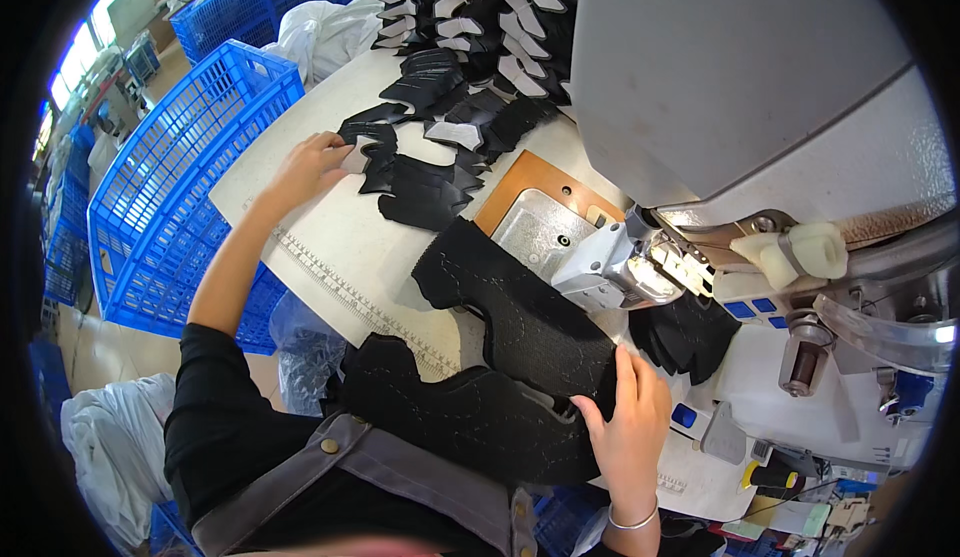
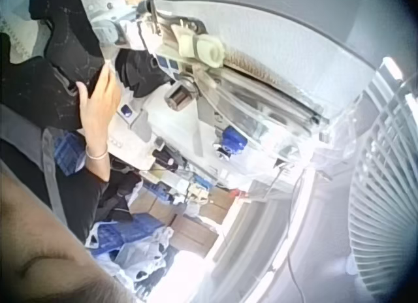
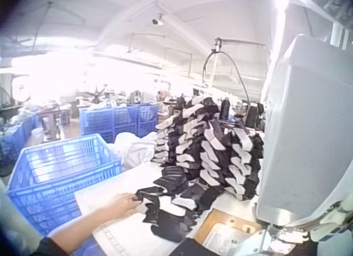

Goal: The person stitches shoe upper components by aligning fabric patches onto the shoe pieces and feeding them through a sewing machine.

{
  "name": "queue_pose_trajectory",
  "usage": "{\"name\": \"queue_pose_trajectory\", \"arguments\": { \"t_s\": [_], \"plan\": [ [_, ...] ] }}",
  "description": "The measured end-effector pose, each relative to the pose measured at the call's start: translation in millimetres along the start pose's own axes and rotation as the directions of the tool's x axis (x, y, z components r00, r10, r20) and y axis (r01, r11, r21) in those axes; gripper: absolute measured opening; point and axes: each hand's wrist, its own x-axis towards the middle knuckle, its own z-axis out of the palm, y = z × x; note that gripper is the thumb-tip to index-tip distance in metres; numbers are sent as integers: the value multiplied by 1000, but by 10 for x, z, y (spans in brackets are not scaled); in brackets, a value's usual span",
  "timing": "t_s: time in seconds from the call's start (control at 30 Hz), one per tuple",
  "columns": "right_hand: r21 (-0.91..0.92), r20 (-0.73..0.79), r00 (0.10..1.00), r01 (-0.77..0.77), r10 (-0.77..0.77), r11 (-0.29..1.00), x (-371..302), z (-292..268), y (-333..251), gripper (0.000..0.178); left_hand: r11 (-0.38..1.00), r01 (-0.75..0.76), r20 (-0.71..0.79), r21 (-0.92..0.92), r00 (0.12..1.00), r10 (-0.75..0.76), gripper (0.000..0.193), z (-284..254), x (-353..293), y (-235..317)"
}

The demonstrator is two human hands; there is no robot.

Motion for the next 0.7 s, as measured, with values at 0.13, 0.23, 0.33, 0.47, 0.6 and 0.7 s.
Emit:
{"name": "queue_pose_trajectory", "arguments": {
  "t_s": [0.13, 0.23, 0.33, 0.47, 0.6, 0.7],
  "plan": [
    [135, -50, 994, -91, 99, 987, 24, -8, 13, 64, 959, -156, -262, 238, 940, 218, 23, 77, -156, 50],
    [323, -122, 989, -38, 81, 946, 52, -52, 149, 31, 992, -96, -178, 83, 978, 110, 14, -2, -222, 35],
    [500, 45, 978, -199, 204, 843, -28, -152, 293, 22, 996, -48, -63, -76, 997, 43, 18, -206, -212, -30],
    [609, -1, 980, -157, 199, 777, 120, -276, 244, 14, 904, 51, 5, -424, 999, -54, 23, -563, -27, 449],
    [622, -51, 995, -34, 84, 783, 472, -455, -24, 12, 583, -140, 114, -800, 919, 377, 10, -816, 246, 1490],
    [683, -56, 997, 3, 49, 730, 563, -467, -148, 13, 526, -314, -16, -790, 869, 494, 15, -745, 403, 2163]
  ]
}}
